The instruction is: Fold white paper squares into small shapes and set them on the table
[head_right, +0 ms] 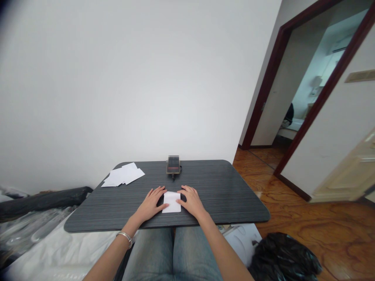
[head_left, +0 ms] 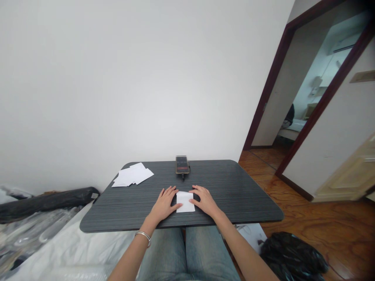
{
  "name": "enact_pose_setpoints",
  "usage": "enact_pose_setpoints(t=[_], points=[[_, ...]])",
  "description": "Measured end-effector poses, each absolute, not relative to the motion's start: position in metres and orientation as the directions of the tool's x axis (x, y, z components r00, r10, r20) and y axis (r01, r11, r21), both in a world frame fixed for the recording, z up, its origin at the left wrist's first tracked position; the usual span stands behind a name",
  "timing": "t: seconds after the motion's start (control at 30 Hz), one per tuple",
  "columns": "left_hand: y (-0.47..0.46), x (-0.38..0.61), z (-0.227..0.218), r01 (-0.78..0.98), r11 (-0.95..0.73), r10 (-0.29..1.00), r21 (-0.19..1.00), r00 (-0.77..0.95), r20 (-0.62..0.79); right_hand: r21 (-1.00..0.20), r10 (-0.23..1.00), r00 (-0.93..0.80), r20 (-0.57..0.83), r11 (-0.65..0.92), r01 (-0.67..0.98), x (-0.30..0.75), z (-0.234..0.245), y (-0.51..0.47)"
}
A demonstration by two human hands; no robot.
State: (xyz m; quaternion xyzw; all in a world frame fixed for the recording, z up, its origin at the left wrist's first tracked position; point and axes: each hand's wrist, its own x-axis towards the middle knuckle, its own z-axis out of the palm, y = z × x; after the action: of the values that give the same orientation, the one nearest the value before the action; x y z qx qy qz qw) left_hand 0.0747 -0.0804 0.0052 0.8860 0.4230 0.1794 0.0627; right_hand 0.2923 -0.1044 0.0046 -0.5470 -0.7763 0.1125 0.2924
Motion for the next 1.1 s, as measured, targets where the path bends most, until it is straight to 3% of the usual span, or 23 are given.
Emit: enact_pose_setpoints(t=[0.17, 0.5, 0.6, 0.67, 0.83, 0.97, 1.1], points=[[-0.082, 0.075, 0.007, 0.705, -0.655, 0.754, 0.272, 0.592, 0.283, -0.566, 0.886, -0.200, 0.418, 0.426, 0.706, 0.291, 0.007, -0.105], [-0.085, 0.077, 0.010, 0.665, -0.665, 0.747, 0.339, 0.589, 0.309, -0.860, 0.934, -0.097, 0.343, 0.354, 0.367, 0.281, -0.007, -0.099], [-0.087, 0.076, 0.012, 0.621, -0.644, 0.763, 0.446, 0.556, 0.329, -0.909, 0.942, -0.083, 0.325, 0.335, 0.249, 0.279, -0.004, -0.101], [-0.086, 0.075, 0.013, 0.554, -0.597, 0.796, 0.581, 0.500, 0.341, -0.925, 0.942, -0.062, 0.330, 0.336, 0.179, 0.278, 0.000, -0.103], [-0.082, 0.082, 0.010, 0.230, -0.363, 0.898, 0.903, 0.346, 0.272, -0.946, 0.946, -0.011, 0.323, 0.323, 0.033, 0.274, 0.009, -0.112], [-0.088, 0.092, 0.010, 0.008, -0.200, 0.927, 0.980, 0.325, 0.187, -0.954, 0.954, -0.026, 0.298, 0.297, -0.038, 0.267, 0.009, -0.120], [-0.096, 0.096, 0.015, -0.044, -0.147, 0.949, 0.988, 0.277, 0.154, -0.955, 0.958, -0.023, 0.286, 0.283, -0.092, 0.264, 0.006, -0.123]])
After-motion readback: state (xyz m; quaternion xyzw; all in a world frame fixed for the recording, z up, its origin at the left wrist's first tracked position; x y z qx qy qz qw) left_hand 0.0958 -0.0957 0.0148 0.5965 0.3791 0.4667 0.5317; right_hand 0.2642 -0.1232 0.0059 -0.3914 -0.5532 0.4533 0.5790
